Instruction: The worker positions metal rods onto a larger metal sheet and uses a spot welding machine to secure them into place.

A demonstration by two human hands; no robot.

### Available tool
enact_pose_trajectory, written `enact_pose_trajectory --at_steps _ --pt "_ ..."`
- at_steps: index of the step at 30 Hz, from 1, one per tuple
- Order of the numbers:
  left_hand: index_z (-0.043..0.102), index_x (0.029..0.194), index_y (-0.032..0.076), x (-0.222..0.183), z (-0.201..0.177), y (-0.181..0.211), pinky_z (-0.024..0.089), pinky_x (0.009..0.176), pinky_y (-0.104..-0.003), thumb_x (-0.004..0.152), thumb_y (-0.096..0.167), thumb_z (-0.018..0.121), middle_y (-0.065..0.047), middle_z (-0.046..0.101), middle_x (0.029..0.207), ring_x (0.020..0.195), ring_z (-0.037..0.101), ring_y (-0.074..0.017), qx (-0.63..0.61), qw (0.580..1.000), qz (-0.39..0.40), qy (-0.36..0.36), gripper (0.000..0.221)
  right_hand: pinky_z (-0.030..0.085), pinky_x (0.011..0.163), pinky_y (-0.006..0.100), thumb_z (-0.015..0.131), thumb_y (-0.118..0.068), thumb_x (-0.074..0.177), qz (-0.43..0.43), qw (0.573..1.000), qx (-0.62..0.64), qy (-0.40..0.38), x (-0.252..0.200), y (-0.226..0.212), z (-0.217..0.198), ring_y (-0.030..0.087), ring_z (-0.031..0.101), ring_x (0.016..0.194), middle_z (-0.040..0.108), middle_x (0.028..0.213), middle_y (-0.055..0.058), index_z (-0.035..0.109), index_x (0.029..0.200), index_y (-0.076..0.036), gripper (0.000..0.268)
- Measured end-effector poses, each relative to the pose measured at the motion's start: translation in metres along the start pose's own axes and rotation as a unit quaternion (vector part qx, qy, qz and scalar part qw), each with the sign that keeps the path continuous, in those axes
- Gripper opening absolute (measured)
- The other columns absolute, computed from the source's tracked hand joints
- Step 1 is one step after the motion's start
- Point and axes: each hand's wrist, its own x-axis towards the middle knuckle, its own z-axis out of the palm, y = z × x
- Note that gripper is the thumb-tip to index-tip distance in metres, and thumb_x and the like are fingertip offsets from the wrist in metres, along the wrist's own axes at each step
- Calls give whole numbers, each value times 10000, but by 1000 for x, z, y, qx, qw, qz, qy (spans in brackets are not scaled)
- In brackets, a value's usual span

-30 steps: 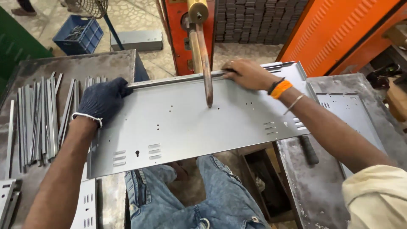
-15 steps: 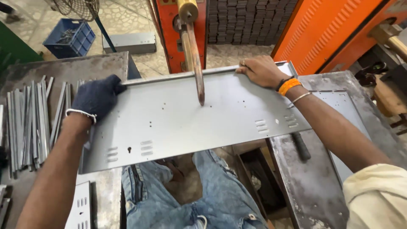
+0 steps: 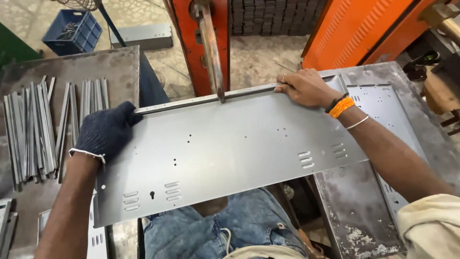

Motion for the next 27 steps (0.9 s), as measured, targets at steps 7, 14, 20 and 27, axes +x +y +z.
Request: enact_pose_trajectory --at_steps 7,14,20,27 --pt "670 1029 140 6 -6 6 532 733 -564 959 288 627 -202 721 814 792 702 -430 14 1000 -12 -8 169 444 624 505 591 -333 1025 -18 1000 4 7 -2 -6 -1 377 657 725 688 770 165 677 1037 -62 285" --pt "662 999 133 8 -11 8 520 726 -570 984 337 627 -210 715 820 800 691 -444 14 999 -26 -19 207 487 645 495 596 -319 982 25 999 -28 -28 -1 -20 -5 379 668 726 674 751 182 691 1060 -99 252" --pt "662 1037 135 29 -5 31 529 755 -560 919 276 647 -188 743 907 865 709 -421 9 999 29 -16 184 505 628 480 579 -413 1017 -69 998 15 6 8 -30 1 371 677 713 677 794 184 632 1029 -12 404" --pt "664 1053 115 52 -8 91 535 744 -552 949 255 621 -200 734 878 824 715 -422 -62 997 37 -41 180 467 648 506 534 -446 1033 17 999 -10 -36 -19 -6 -5 383 656 689 668 717 176 624 965 -49 413"
